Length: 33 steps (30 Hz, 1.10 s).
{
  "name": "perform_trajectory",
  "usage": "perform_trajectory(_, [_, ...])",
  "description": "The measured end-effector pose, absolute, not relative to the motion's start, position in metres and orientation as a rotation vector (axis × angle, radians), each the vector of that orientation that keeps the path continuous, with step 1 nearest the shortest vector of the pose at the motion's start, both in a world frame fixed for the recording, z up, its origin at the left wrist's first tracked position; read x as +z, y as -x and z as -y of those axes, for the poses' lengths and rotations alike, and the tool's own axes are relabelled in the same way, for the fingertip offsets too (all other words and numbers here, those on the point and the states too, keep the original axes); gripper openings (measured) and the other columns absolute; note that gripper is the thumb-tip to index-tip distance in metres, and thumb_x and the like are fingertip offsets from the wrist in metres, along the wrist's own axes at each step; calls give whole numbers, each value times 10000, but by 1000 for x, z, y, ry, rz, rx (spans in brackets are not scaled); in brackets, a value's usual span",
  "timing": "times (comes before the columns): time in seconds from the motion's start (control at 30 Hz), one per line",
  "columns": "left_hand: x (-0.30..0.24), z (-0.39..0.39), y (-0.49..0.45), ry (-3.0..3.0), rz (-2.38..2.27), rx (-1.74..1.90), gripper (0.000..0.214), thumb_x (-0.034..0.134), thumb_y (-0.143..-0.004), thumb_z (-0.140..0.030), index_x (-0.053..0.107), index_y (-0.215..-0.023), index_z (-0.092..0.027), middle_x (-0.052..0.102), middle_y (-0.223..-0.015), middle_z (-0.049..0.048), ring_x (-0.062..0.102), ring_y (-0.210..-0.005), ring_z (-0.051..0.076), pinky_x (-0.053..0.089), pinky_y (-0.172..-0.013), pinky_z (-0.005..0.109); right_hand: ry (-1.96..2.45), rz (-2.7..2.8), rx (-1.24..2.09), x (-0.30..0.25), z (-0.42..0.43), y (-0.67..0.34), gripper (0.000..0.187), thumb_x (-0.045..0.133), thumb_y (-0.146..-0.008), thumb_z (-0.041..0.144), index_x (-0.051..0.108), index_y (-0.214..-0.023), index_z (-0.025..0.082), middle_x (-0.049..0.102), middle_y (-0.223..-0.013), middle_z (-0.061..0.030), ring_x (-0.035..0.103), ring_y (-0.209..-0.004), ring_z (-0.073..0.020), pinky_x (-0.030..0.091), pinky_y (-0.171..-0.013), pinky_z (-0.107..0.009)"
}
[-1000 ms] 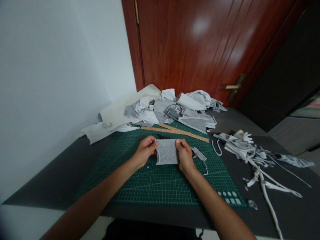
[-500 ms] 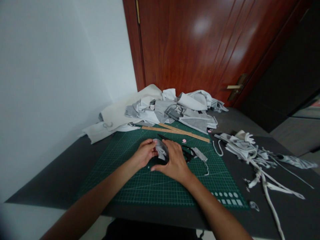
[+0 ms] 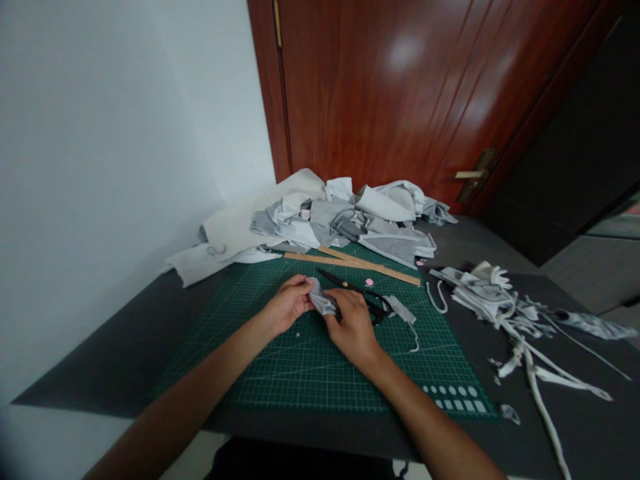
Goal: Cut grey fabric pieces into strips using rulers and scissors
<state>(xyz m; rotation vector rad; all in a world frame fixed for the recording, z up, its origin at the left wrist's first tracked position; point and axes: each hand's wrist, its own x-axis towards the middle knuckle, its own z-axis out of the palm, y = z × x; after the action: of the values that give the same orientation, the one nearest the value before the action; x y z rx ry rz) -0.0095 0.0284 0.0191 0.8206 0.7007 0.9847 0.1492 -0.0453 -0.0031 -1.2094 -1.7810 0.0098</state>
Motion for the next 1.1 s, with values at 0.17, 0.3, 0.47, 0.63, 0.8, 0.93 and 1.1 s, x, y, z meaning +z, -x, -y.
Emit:
perform_trajectory(0.17, [19,-19,4,-809,-653,910,317,862,-728,-255,565,-778,-154,640,-751,15,644,-656,135,556,-608,261,1137,1847,3,-4,44,-151,256,623,-961,268,724,-1197,276,772,-1183,-88,708,-1085,-291,497,-972,-488])
perform_trajectory(0.3, [20,-16,3,-834,-667,937,378,879,-718,-283,530,-816,-178,656,-772,4,663,-666,139,589,-669,302,1114,1779,45,-3,45,-151,245,582,-990,275,752,-1163,306,788,-1154,-64,715,-1080,-282,488,-986,-494])
perform_trajectory(0.47, [24,-18,8,-987,-634,964,449,899,-690,-393,574,-940,-209,633,-749,-28,642,-633,136,604,-654,325,1165,1532,332,-2,45,-148,199,638,-957,399,778,-1011,268,806,-939,-51,723,-866,-259,541,-838,-419])
perform_trajectory(0.63, [28,-19,10,-1009,-561,902,417,901,-703,-429,704,-926,-136,596,-652,-14,586,-609,113,617,-701,337,1154,1362,557,3,45,-148,257,650,-931,463,763,-924,233,769,-843,-35,663,-745,-215,514,-686,-325])
perform_trajectory(0.8, [30,-20,10,-947,-530,888,375,923,-696,-324,747,-937,-95,680,-736,45,663,-719,152,610,-810,368,1132,1302,586,9,42,-153,292,687,-883,508,761,-881,226,756,-809,-31,651,-726,-210,511,-687,-324])
perform_trajectory(0.93, [30,-22,11,-1049,-521,878,422,959,-599,-229,754,-950,-114,747,-884,77,703,-796,174,583,-809,331,1154,1291,581,9,39,-159,305,700,-866,525,759,-873,226,764,-822,-36,656,-738,-217,517,-696,-333])
perform_trajectory(1.1, [26,-23,8,-1293,-615,984,236,881,-657,-228,765,-841,-136,735,-788,47,653,-678,149,525,-671,264,1158,1274,637,8,36,-161,313,721,-843,531,764,-857,222,753,-806,-35,650,-740,-218,511,-706,-337])
